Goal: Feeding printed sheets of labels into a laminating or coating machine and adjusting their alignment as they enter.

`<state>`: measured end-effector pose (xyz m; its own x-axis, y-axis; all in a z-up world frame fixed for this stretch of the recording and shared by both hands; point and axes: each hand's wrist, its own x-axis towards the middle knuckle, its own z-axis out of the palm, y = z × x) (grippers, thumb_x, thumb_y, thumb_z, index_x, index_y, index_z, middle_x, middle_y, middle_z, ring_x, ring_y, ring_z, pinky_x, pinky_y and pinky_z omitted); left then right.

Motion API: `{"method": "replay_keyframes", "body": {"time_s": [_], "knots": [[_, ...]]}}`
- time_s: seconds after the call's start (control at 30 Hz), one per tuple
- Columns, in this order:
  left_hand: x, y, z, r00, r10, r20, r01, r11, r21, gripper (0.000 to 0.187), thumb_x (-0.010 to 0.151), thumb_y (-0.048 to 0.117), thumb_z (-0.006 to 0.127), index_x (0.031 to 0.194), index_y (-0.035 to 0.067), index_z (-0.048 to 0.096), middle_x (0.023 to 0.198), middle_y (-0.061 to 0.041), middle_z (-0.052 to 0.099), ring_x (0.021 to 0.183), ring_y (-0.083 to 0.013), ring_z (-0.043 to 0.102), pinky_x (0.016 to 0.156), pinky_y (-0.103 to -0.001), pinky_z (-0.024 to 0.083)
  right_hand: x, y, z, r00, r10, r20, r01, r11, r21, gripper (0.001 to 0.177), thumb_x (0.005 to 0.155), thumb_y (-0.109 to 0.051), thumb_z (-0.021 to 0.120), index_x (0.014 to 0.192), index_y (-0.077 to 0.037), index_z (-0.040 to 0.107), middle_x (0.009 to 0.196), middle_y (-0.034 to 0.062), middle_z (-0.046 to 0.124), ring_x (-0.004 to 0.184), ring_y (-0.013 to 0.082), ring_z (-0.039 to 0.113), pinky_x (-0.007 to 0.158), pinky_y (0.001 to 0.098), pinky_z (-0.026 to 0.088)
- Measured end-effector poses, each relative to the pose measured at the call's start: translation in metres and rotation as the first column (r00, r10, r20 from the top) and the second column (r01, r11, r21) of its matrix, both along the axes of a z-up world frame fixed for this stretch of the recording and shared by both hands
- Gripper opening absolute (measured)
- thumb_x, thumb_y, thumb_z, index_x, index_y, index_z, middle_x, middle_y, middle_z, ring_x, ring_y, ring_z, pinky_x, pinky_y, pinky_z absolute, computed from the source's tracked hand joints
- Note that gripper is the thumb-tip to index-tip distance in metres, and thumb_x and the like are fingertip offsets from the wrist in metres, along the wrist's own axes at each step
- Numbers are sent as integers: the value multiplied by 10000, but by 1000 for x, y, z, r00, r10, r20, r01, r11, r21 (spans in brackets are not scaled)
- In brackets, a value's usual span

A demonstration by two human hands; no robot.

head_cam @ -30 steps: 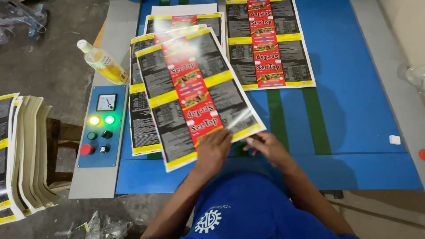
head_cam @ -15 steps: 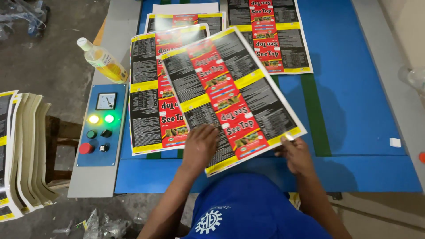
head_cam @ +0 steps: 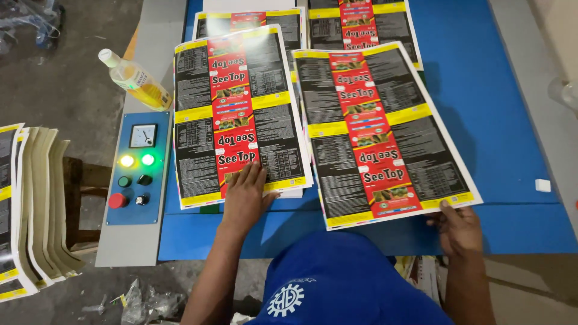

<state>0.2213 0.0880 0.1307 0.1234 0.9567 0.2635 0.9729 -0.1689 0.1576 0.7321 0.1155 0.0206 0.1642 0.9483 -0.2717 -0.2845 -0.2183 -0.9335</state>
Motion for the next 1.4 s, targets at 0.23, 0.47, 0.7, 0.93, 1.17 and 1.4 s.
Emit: {"method": "replay_keyframes", "body": {"time_s": [0.23,0.47,0.7,0.93,1.17,1.4], "knots": [[-4,-1,7,988,-135,73,129,989,74,231,873,154,678,1076,44,674,1069,-135,725,1005,-313,708,828,-443,567,9,-23,9,998,-41,41,42,999,-17,228,1051,-78,588,1274,-47,620,1113,103,723,884,200,704,678,339,550],[3,-1,20,991,-91,100,71,979,191,97,892,44,625,985,48,650,849,-113,685,771,-305,709,633,-428,567,17,-29,-8,996,-27,83,30,999,-33,186,1074,-84,586,1242,-10,620,1096,125,718,887,209,710,671,349,564],[10,-4,21,983,-32,183,-8,976,217,53,929,85,663,974,61,676,852,-113,699,783,-312,707,642,-435,564,-7,-20,6,995,1,98,0,1000,-15,184,1060,-86,604,1225,-6,610,1074,139,714,862,214,716,651,335,560],[15,-4,23,982,-11,189,-29,977,212,72,947,111,666,989,55,683,845,-111,705,781,-313,712,618,-437,557,-24,28,6,988,45,149,-44,999,-8,145,1063,-116,614,1152,-1,609,1001,136,722,824,210,725,618,330,546],[13,-3,20,981,-1,196,-37,981,191,62,959,112,658,984,61,683,857,-114,706,793,-318,715,633,-450,560,-36,86,4,984,107,140,-112,993,24,184,1092,-174,602,1182,-16,632,995,133,728,792,184,701,621,314,534],[11,-5,21,976,-4,219,-44,975,217,119,947,108,670,1046,53,704,937,-121,735,831,-320,724,659,-439,574,-32,113,-13,991,124,44,-122,992,-38,283,1078,-211,597,1300,-36,593,1065,131,721,842,202,716,622,320,547]]}}
